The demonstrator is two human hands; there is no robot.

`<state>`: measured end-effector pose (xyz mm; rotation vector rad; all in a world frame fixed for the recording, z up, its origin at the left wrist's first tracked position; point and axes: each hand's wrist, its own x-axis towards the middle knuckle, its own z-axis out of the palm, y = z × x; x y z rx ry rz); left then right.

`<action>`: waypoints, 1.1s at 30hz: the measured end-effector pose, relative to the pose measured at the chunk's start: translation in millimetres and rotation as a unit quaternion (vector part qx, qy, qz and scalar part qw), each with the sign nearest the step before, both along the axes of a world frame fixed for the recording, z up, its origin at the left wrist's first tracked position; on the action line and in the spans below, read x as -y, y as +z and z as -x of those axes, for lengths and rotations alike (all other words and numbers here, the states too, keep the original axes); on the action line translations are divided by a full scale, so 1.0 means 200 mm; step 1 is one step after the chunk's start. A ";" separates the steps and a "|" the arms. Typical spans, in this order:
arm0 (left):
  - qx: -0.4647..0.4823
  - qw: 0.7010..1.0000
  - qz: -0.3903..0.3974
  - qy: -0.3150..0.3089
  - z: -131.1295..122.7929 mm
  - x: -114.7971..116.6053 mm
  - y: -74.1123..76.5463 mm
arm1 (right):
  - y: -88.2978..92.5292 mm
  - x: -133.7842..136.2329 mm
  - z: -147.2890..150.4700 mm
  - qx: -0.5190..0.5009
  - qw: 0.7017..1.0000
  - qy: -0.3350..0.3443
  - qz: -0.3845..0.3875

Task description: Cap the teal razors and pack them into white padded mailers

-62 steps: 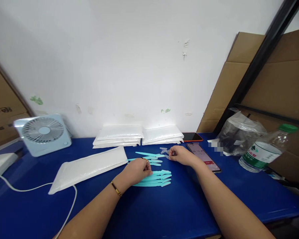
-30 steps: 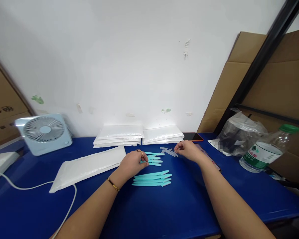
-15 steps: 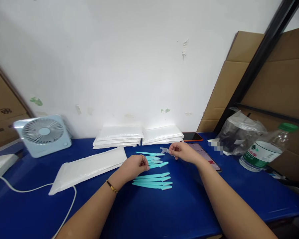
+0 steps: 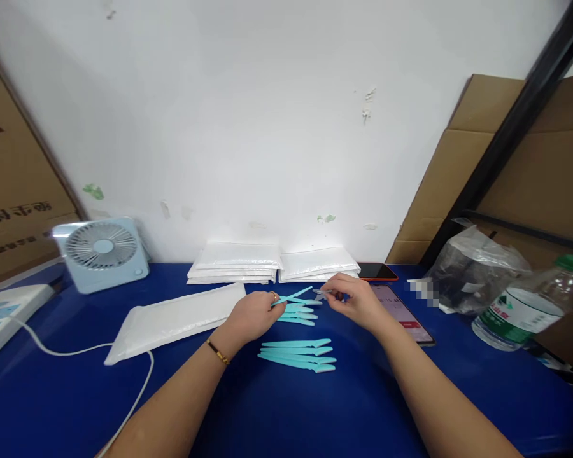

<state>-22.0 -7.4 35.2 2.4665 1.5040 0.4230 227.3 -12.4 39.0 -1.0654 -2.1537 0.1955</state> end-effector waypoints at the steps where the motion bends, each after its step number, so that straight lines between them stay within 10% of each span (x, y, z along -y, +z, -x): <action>1: -0.007 1.000 -0.004 0.005 0.00 0.00 0.00 | 0.00 0.01 0.01 0.009 1.000 0.002 -0.015; 21: -0.018 1.000 -0.007 -0.011 -0.03 0.03 -0.03 | -0.09 0.01 0.10 0.100 0.989 0.054 -0.093; 25: 0.052 0.995 -0.089 -0.001 -0.03 0.03 -0.02 | -0.11 -0.05 0.08 0.062 0.997 0.005 -0.043; 33: 0.010 0.988 0.089 -0.123 -0.03 0.07 -0.05 | -0.07 -0.11 -0.15 0.079 0.971 -0.198 0.103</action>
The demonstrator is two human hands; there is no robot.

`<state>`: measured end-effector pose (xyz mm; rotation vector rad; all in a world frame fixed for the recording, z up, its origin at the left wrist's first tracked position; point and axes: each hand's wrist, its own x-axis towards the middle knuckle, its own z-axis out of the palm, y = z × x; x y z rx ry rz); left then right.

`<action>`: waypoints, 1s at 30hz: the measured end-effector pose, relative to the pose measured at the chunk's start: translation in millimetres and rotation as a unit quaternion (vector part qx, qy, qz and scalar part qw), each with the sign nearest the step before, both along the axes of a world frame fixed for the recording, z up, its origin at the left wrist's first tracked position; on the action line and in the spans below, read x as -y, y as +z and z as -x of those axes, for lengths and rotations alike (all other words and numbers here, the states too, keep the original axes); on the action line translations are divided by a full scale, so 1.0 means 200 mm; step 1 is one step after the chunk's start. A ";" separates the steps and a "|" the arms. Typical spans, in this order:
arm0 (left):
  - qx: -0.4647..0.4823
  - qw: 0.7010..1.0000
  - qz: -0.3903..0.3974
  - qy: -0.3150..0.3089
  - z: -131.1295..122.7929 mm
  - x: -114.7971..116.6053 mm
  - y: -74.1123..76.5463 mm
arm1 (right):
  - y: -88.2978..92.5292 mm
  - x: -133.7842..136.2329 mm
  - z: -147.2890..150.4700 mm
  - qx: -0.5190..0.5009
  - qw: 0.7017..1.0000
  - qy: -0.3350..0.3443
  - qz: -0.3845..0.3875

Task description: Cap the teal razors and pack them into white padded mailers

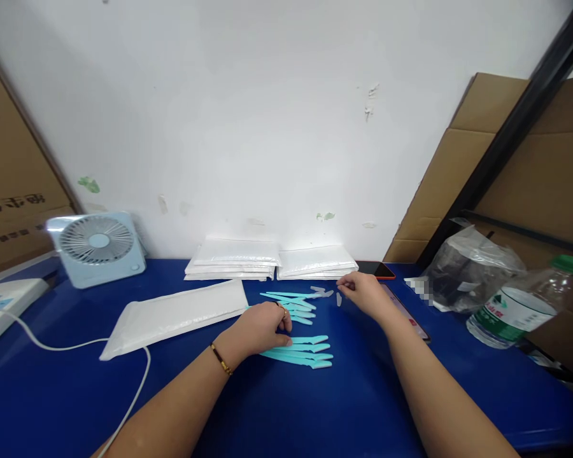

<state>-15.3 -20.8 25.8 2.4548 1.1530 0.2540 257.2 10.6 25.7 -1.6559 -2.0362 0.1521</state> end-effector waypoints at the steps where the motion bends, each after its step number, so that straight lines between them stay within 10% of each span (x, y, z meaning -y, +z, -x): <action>1: -0.003 1.000 0.004 0.002 -0.01 0.00 -0.01 | 0.00 0.00 -0.03 0.015 0.999 -0.025 0.026; 15: 0.146 0.984 0.087 0.050 0.00 -0.01 -0.01 | -0.06 -0.02 0.02 -0.078 0.995 0.013 0.061; 23: 0.176 0.978 0.012 0.112 0.02 -0.07 0.00 | 0.05 0.05 0.06 -0.368 0.911 0.118 0.144; 30: 0.171 0.979 0.007 0.113 0.03 -0.08 -0.01 | 0.06 0.07 0.13 -0.398 0.890 0.154 0.162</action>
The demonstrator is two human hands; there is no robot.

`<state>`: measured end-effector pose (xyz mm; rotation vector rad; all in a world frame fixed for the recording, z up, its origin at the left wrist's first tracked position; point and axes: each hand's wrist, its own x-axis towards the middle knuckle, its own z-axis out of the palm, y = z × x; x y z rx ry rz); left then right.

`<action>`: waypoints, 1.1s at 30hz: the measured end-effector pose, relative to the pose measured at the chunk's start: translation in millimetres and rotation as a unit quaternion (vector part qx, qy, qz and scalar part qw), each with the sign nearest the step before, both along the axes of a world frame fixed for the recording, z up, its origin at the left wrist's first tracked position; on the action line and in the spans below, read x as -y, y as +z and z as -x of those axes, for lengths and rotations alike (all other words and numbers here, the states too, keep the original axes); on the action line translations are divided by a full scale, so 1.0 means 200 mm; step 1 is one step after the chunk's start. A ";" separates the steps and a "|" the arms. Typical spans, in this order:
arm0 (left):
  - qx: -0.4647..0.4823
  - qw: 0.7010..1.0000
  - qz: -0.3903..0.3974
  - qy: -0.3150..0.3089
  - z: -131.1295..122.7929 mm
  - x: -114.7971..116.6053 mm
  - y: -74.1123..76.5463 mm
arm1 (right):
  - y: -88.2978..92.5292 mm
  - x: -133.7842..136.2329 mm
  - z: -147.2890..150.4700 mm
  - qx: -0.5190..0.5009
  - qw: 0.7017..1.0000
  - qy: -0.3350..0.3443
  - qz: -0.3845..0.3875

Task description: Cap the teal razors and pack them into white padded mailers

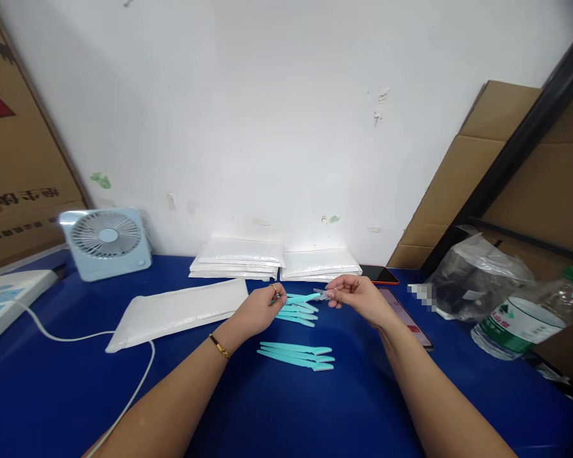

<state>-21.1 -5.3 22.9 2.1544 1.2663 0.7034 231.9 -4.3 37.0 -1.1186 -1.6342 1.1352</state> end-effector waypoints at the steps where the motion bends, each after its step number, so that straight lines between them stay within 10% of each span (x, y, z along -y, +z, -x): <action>1: 0.000 1.000 -0.001 -0.003 0.00 0.00 0.00 | 0.00 0.00 0.01 -0.001 1.000 0.000 -0.002; 13: 0.012 1.000 -0.013 -0.019 -0.02 -0.01 -0.02 | -0.08 -0.01 0.10 -0.007 1.000 -0.004 -0.027; 19: -0.112 0.985 -0.106 0.077 0.01 -0.03 -0.03 | -0.12 -0.11 -0.10 0.288 0.930 -0.172 -0.150; 26: -0.153 0.980 0.000 -0.128 -0.03 0.09 0.02 | -0.20 -0.16 -0.14 0.411 0.898 -0.102 -0.119; 33: -0.158 0.977 0.070 -0.122 -0.05 0.12 0.03 | -0.17 -0.12 -0.14 0.394 0.916 -0.057 -0.038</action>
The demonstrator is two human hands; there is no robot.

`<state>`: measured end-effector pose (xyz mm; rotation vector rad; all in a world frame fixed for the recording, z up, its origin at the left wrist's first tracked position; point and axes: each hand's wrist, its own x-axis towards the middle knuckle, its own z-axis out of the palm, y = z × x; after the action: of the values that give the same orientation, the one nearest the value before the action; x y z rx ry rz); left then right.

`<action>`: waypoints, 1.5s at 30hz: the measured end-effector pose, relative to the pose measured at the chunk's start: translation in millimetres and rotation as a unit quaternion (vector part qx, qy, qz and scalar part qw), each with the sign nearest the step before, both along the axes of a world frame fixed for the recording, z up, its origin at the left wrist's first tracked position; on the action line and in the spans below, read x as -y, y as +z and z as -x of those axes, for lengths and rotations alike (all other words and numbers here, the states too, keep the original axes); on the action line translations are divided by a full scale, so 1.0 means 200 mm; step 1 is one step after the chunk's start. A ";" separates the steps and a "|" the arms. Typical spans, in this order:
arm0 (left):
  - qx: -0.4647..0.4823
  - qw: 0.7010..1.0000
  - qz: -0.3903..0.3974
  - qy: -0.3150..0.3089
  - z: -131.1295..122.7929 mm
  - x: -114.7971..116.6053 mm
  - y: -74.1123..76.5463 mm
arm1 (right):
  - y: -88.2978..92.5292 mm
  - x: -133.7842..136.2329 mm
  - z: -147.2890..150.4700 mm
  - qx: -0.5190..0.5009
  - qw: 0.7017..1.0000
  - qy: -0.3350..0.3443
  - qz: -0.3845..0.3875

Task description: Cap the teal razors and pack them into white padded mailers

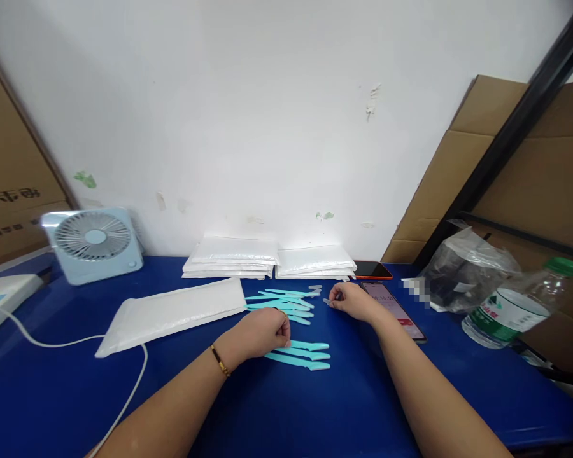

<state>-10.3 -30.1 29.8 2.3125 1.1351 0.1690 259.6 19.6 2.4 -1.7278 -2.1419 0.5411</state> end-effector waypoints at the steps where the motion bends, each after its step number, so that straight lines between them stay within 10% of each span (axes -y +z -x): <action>1: 0.017 1.000 0.004 0.005 0.00 -0.01 0.00 | 0.00 0.00 0.00 -0.007 1.000 0.005 0.000; 20: -0.040 0.987 -0.143 0.069 0.05 -0.08 0.02 | 0.18 0.16 0.17 -0.085 0.944 0.188 -0.256; 31: -0.046 0.984 -0.157 0.067 0.02 -0.06 0.00 | 0.15 0.19 0.25 -0.077 0.949 0.227 -0.207; 39: -0.002 0.974 -0.218 0.062 0.04 -0.10 -0.04 | 0.05 0.02 0.08 -0.012 0.979 0.065 -0.195; 45: 0.026 0.996 -0.064 -0.062 0.03 -0.04 -0.02 | -0.01 0.01 0.15 0.027 0.979 0.111 -0.168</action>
<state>-16.5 -22.9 26.5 2.4683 0.9768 0.2615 229.2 17.2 -0.1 -1.3465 -2.3203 0.1698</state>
